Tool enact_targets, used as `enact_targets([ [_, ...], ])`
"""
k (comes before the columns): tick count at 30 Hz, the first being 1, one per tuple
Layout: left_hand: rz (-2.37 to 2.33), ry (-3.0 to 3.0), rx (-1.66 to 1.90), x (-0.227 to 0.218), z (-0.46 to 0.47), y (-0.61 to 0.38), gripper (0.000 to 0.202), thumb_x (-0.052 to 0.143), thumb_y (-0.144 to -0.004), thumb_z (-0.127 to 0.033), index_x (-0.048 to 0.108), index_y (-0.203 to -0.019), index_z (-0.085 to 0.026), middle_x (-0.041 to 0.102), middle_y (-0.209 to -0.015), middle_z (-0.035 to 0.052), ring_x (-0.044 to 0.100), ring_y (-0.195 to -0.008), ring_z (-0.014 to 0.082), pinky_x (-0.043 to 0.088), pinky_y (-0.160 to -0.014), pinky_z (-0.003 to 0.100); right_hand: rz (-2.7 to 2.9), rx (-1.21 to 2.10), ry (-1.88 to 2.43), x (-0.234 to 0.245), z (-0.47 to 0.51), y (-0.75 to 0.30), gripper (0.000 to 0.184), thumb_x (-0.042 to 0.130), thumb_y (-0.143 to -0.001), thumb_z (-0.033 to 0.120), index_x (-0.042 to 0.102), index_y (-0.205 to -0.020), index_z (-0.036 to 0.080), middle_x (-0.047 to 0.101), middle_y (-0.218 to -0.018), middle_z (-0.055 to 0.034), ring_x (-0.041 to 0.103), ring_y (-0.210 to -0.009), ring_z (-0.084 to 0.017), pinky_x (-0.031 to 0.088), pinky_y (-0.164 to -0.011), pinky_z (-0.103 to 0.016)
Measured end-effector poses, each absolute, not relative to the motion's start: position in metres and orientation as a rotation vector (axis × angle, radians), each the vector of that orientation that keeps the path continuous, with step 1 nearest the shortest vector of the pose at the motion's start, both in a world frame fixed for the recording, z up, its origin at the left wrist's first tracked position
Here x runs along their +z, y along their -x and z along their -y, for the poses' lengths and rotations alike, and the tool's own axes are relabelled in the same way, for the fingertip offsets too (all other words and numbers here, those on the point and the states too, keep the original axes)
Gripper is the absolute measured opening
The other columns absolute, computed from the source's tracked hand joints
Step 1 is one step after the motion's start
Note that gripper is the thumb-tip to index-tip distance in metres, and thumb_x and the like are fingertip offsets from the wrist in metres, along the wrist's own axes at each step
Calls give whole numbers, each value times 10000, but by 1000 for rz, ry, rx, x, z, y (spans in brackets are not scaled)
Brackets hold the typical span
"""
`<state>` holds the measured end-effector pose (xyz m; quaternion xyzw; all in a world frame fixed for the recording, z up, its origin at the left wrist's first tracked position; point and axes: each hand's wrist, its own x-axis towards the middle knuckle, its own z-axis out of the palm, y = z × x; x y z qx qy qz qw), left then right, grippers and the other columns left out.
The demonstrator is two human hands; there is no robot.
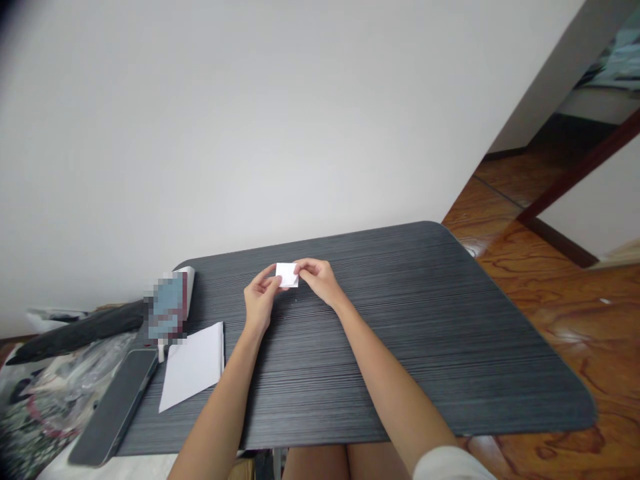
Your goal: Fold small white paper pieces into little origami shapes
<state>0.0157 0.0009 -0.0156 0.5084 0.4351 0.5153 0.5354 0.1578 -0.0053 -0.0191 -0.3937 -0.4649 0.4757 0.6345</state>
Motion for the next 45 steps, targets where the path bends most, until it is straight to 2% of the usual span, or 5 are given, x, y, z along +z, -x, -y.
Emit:
enact_targets([
  [9,-1003,-1328,1207,-8,3,-15,314,613,-691,-308,501,-910,-113,608,-521,-4,560,-408,103,411,-412,187,1033,1239,964,-19,6,-153,396,665,-605,279,509,-959,192,557,-571,61,423,-365,-44,312,-357,-176],
  [13,-970,-1329,1125,-11,3,-16,285,581,-714,-358,528,-804,-92,606,-515,19,568,-400,120,416,-391,202,1001,1248,989,-20,5,-153,288,667,-601,330,550,-789,146,595,-595,19,413,-345,-32,310,-333,-179],
  [26,-829,-1133,1084,-3,4,-13,320,594,-698,-333,460,-925,-150,588,-495,-34,507,-302,98,327,-298,163,990,1427,832,-17,10,-158,235,661,-632,280,637,-814,133,568,-545,16,409,-350,-34,213,-312,-169],
  [34,-796,-934,1028,2,2,-12,251,637,-631,-243,541,-830,-124,600,-505,-6,537,-359,77,359,-349,142,998,1545,720,-12,13,-164,197,631,-669,209,677,-855,163,510,-462,37,433,-426,-52,293,-411,-191],
  [45,-855,-1218,1079,-7,3,-13,312,615,-687,-329,595,-883,-87,639,-566,40,590,-427,145,419,-381,212,1041,1514,803,-15,11,-168,204,624,-667,203,652,-849,114,489,-422,42,410,-359,-39,218,-345,-163],
])
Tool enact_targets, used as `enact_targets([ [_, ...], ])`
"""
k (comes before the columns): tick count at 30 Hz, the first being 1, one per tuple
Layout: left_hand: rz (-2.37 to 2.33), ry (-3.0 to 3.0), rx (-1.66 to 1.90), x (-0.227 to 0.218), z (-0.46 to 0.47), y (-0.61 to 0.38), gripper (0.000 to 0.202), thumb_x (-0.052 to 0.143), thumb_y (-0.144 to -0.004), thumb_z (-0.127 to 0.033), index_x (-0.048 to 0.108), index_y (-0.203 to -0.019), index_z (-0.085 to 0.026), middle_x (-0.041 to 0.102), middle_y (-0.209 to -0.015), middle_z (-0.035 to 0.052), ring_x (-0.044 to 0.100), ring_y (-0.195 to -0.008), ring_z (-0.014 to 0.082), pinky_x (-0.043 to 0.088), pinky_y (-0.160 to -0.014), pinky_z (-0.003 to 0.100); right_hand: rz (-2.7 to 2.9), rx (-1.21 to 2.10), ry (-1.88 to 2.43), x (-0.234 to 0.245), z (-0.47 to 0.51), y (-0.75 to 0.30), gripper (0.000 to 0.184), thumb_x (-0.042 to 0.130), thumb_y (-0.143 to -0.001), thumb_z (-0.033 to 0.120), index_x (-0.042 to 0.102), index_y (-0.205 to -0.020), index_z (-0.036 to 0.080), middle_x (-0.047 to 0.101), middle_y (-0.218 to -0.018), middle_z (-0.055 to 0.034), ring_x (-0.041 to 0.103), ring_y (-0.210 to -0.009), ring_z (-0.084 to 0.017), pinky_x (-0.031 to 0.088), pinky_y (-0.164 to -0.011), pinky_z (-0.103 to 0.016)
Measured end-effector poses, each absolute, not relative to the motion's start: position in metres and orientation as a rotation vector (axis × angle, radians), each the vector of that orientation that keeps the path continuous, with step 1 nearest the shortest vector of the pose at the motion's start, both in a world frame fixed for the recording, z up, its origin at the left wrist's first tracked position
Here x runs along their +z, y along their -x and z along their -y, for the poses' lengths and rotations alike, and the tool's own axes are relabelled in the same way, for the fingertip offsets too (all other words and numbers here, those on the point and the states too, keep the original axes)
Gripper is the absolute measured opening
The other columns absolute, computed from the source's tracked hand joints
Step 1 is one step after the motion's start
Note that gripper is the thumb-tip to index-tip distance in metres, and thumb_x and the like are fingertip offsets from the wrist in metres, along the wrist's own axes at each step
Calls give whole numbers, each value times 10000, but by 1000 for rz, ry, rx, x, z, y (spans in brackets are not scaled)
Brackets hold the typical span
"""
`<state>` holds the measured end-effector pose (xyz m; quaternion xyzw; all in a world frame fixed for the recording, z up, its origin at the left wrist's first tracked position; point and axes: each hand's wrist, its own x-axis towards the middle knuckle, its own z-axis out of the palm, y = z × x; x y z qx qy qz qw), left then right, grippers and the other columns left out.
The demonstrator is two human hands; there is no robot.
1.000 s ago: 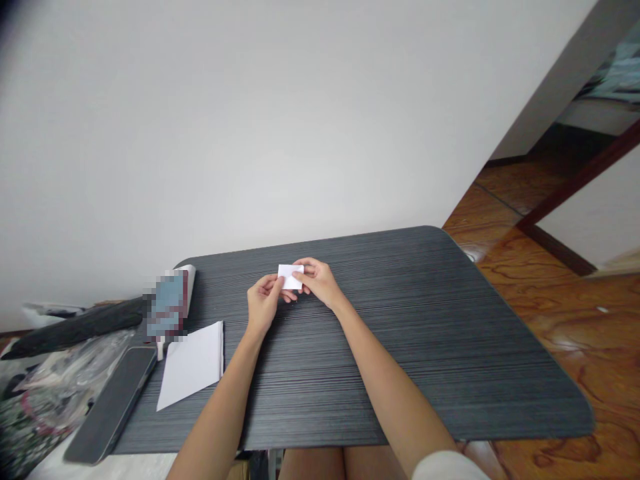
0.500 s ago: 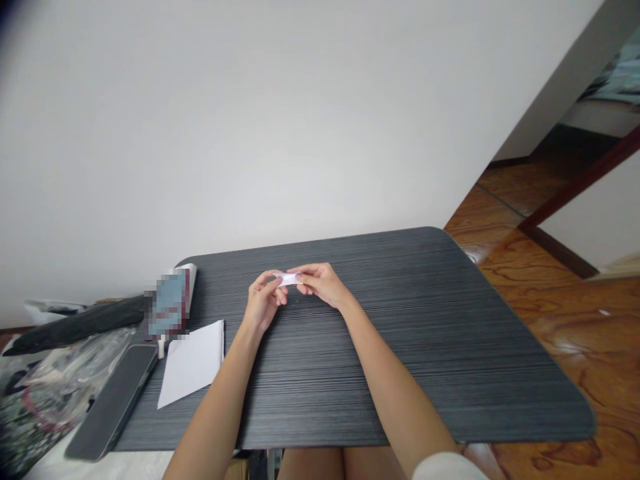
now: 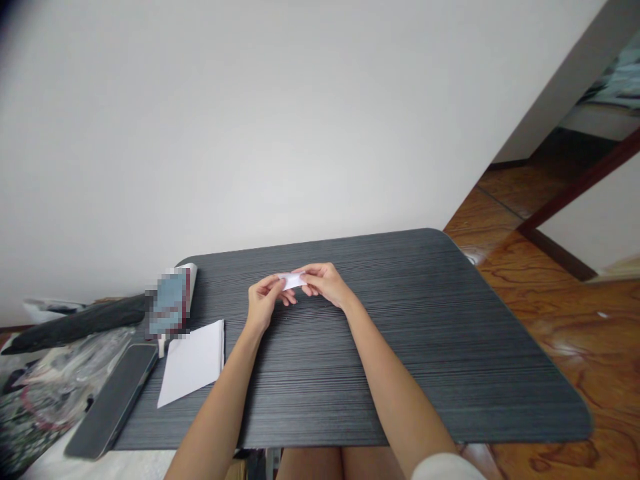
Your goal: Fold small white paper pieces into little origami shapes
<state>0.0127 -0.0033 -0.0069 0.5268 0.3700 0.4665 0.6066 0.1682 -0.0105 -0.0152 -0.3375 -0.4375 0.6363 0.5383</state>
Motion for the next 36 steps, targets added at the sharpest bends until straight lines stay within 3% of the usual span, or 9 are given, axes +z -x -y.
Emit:
enact_targets([
  [6,-892,-1390,1118,-4,5,-10,259,563,-740,-338,641,-694,-96,619,-519,28,542,-408,101,424,-422,216,1046,1553,840,-11,13,-169,161,622,-670,233,636,-768,106,540,-517,18,394,-327,-19,179,-316,-162],
  [14,-786,-1220,1119,-3,5,-9,252,622,-695,-263,650,-883,-97,605,-503,10,535,-389,106,392,-391,214,989,1558,789,-13,13,-169,184,627,-644,186,662,-808,111,519,-430,40,362,-304,-16,213,-343,-177],
  [27,-718,-1048,1131,-1,5,-9,59,576,-634,-150,616,-659,-114,579,-445,5,511,-356,99,351,-373,196,1045,1549,751,-11,14,-169,90,576,-647,159,642,-694,121,518,-429,34,427,-331,-41,202,-359,-174],
  [36,-793,-1160,1189,-7,3,-10,142,593,-686,-251,602,-705,-111,547,-470,-10,489,-387,85,351,-413,211,1117,1517,764,-9,16,-167,153,538,-714,221,623,-715,94,501,-417,26,453,-361,-59,244,-369,-184],
])
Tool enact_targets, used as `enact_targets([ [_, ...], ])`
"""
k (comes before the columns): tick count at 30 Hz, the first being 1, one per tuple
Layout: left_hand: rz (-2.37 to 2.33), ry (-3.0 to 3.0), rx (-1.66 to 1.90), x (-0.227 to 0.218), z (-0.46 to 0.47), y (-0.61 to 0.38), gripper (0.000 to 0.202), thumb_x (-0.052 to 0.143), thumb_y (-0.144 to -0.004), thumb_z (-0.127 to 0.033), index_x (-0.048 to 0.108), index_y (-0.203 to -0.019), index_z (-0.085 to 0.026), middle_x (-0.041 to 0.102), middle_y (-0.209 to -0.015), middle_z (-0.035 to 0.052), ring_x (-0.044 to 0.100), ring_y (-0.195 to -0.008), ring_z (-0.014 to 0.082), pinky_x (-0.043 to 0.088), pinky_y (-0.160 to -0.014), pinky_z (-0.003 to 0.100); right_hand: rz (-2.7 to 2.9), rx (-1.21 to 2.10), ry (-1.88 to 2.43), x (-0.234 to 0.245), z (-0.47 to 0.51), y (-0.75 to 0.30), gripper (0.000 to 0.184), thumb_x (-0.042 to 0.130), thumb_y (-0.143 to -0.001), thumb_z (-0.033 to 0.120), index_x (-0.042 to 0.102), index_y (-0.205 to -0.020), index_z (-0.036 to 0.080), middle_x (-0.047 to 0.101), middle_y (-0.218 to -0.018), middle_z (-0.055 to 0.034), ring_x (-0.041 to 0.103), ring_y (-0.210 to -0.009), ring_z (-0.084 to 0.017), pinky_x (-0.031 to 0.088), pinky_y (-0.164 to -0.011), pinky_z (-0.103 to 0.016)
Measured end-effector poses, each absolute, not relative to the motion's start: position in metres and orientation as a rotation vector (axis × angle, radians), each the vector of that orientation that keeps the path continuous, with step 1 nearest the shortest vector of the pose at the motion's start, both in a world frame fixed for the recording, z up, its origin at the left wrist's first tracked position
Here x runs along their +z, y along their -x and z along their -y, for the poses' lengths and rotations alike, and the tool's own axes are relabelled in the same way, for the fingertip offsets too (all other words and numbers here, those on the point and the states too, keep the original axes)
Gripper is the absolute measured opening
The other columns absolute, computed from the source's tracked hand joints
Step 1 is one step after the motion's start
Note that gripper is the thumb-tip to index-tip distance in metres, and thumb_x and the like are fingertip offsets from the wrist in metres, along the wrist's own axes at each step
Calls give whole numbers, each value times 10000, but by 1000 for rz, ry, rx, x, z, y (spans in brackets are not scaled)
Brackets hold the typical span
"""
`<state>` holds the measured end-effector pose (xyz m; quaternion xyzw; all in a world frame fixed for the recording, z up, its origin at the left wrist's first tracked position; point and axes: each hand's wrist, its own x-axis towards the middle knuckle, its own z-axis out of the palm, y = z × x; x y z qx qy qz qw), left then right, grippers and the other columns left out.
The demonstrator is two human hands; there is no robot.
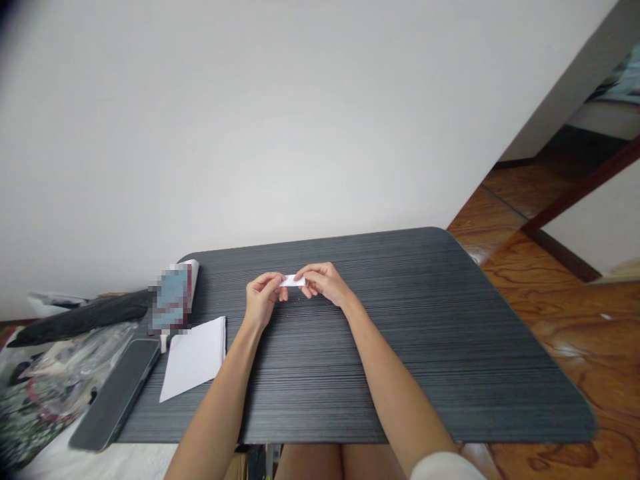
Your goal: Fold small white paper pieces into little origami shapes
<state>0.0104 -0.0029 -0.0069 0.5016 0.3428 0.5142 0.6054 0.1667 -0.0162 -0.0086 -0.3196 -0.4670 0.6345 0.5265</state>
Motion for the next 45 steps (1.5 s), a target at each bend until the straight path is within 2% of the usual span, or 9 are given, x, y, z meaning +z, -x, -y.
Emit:
enact_targets([
  [4,-854,-1293,1167,-9,0,-10,248,614,-695,-254,589,-895,-110,572,-505,-18,497,-416,72,371,-443,197,1210,1412,870,-13,14,-167,224,598,-705,285,592,-845,110,525,-484,36,423,-350,-37,252,-356,-173],
  [7,-877,-1343,1151,-10,-1,-9,283,610,-702,-269,580,-924,-96,609,-559,10,555,-480,94,421,-491,209,1220,1357,902,-17,11,-166,316,611,-695,297,551,-959,133,547,-563,35,444,-363,-37,276,-354,-171],
  [19,-848,-1381,1113,-10,1,-9,357,567,-739,-324,586,-1012,-95,663,-684,60,625,-618,150,496,-630,282,1104,1297,933,-19,7,-166,317,638,-659,358,570,-850,115,587,-609,-4,468,-365,-47,277,-335,-175],
  [26,-1053,-1579,1162,-20,-1,-5,265,537,-749,-280,641,-942,-130,610,-603,17,515,-485,93,424,-507,212,1277,1430,974,-19,11,-162,393,523,-742,457,576,-897,100,564,-472,2,469,-366,-69,333,-374,-185],
  [31,-1090,-1796,1169,-21,-1,-3,279,519,-762,-266,637,-995,-169,637,-825,59,557,-669,130,446,-624,233,1391,1313,1027,-24,11,-159,273,613,-683,369,609,-797,121,561,-527,16,487,-428,-64,351,-415,-182],
  [34,-1073,-1790,1169,-19,1,-4,360,522,-766,-275,571,-1110,-181,617,-814,55,542,-626,118,453,-603,236,1349,1280,1050,-26,9,-160,281,554,-722,390,593,-684,114,513,-459,28,440,-353,-49,304,-370,-176],
  [38,-949,-1846,1179,-14,1,-5,353,545,-755,-270,574,-1100,-201,586,-927,73,559,-735,137,475,-648,249,1206,1313,1087,-24,8,-163,322,566,-692,428,585,-716,108,527,-454,19,436,-307,-51,219,-314,-163],
  [41,-896,-1894,1188,-11,1,-4,335,571,-737,-257,593,-1067,-201,555,-1046,91,549,-885,169,482,-699,259,1152,1310,1107,-21,9,-164,334,588,-668,428,586,-740,103,532,-445,16,449,-303,-56,206,-308,-158],
  [45,-913,-1908,1180,-12,0,-4,314,556,-748,-240,598,-1055,-193,557,-1070,95,553,-919,178,482,-737,276,1135,1319,1101,-20,9,-165,325,598,-662,420,581,-730,102,544,-454,10,462,-302,-59,207,-306,-155],
])
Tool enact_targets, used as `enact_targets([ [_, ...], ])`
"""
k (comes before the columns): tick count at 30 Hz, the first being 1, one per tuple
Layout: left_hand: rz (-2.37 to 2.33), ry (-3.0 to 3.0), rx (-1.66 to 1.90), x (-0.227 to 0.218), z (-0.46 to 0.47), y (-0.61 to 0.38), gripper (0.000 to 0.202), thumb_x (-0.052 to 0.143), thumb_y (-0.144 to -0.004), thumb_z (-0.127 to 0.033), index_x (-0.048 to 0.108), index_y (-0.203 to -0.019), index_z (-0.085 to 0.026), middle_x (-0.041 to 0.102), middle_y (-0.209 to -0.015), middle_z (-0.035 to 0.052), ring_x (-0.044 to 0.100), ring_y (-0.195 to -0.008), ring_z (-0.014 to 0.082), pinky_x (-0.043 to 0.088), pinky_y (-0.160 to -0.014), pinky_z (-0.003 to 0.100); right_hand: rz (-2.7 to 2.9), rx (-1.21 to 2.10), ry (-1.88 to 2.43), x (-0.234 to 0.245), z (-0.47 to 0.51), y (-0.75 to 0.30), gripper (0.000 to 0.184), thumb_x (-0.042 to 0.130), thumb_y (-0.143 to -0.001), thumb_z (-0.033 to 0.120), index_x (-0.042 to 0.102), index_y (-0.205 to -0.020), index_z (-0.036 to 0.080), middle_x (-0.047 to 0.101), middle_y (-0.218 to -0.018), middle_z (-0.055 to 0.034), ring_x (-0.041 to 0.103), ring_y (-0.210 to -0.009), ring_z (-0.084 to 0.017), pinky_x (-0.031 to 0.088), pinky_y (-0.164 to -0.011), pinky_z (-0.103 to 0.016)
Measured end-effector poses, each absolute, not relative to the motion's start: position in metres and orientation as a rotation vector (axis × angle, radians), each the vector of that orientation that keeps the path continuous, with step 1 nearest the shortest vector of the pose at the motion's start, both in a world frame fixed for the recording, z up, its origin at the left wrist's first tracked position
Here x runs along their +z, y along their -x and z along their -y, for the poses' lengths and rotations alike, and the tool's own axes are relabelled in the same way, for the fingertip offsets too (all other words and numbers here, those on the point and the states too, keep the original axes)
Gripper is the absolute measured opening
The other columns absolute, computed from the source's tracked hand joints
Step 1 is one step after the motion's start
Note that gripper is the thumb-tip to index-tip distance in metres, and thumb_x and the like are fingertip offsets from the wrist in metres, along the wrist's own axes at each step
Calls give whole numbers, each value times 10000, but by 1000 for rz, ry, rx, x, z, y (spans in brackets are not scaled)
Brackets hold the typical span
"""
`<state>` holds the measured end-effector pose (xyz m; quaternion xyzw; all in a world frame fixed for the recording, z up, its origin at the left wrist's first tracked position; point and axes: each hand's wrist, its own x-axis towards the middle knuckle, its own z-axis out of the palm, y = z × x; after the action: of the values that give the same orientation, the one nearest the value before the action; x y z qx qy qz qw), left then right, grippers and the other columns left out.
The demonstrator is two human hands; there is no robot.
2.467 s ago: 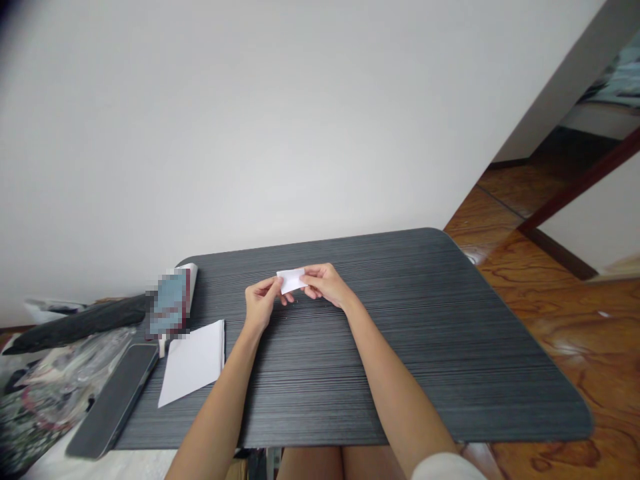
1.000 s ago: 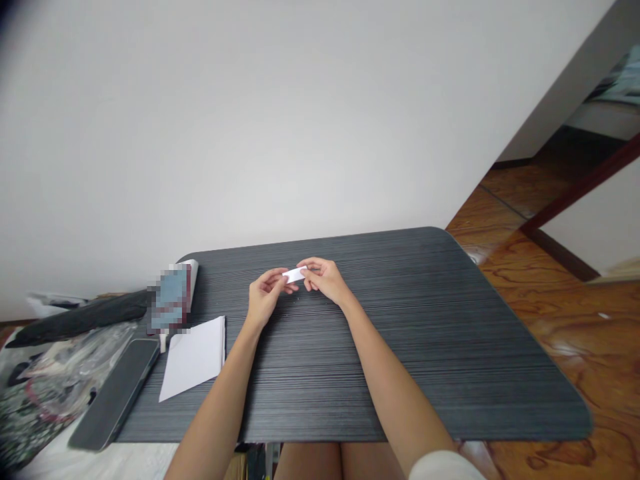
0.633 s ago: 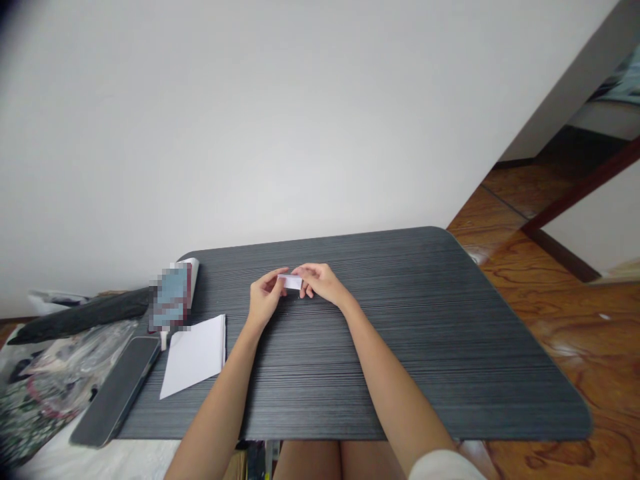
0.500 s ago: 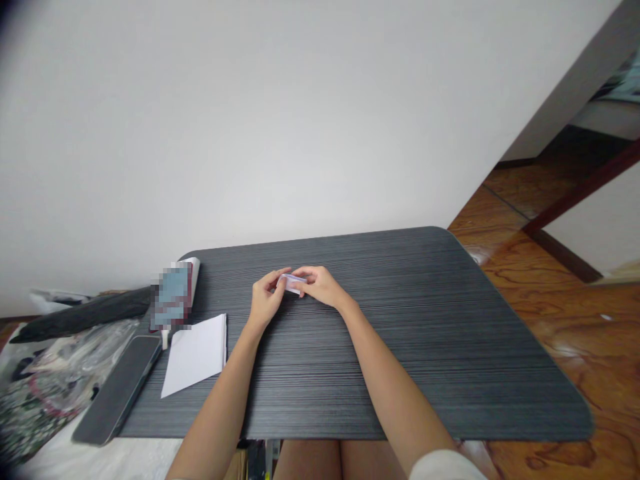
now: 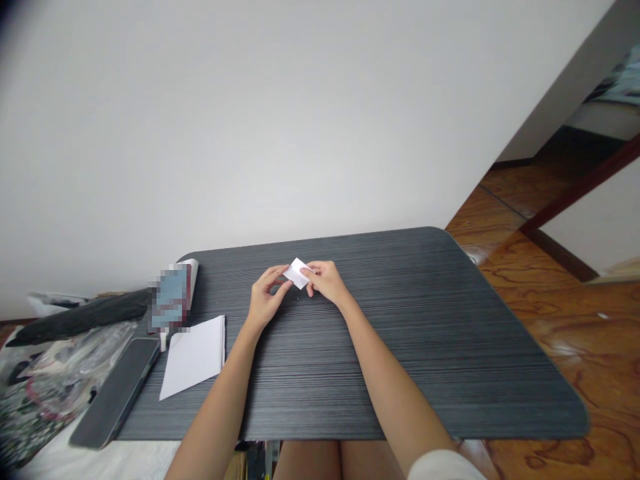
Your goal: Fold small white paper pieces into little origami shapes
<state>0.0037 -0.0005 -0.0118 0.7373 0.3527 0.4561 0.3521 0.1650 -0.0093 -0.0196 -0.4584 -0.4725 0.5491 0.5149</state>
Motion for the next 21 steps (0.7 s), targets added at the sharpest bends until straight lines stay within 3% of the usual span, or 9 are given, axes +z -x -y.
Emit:
enact_targets([
  [12,-1026,-1756,1242,-14,1,-7,177,549,-742,-264,661,-848,-177,629,-929,77,574,-880,183,488,-699,273,1286,1393,1001,-18,12,-163,388,522,-737,461,590,-818,87,540,-431,5,418,-308,-50,217,-317,-168],
  [16,-1067,-1597,1246,-17,-1,-7,200,559,-733,-297,650,-838,-154,649,-833,59,600,-734,152,489,-658,257,1290,1423,930,-17,12,-160,415,557,-716,454,566,-919,92,588,-529,-14,485,-399,-72,322,-372,-183],
  [21,-1100,-1420,1286,-19,-4,-6,208,579,-709,-334,595,-778,-138,621,-693,17,569,-528,109,476,-524,233,1339,1429,982,-21,11,-158,246,594,-705,331,569,-794,102,577,-533,-2,475,-424,-67,343,-413,-189],
])
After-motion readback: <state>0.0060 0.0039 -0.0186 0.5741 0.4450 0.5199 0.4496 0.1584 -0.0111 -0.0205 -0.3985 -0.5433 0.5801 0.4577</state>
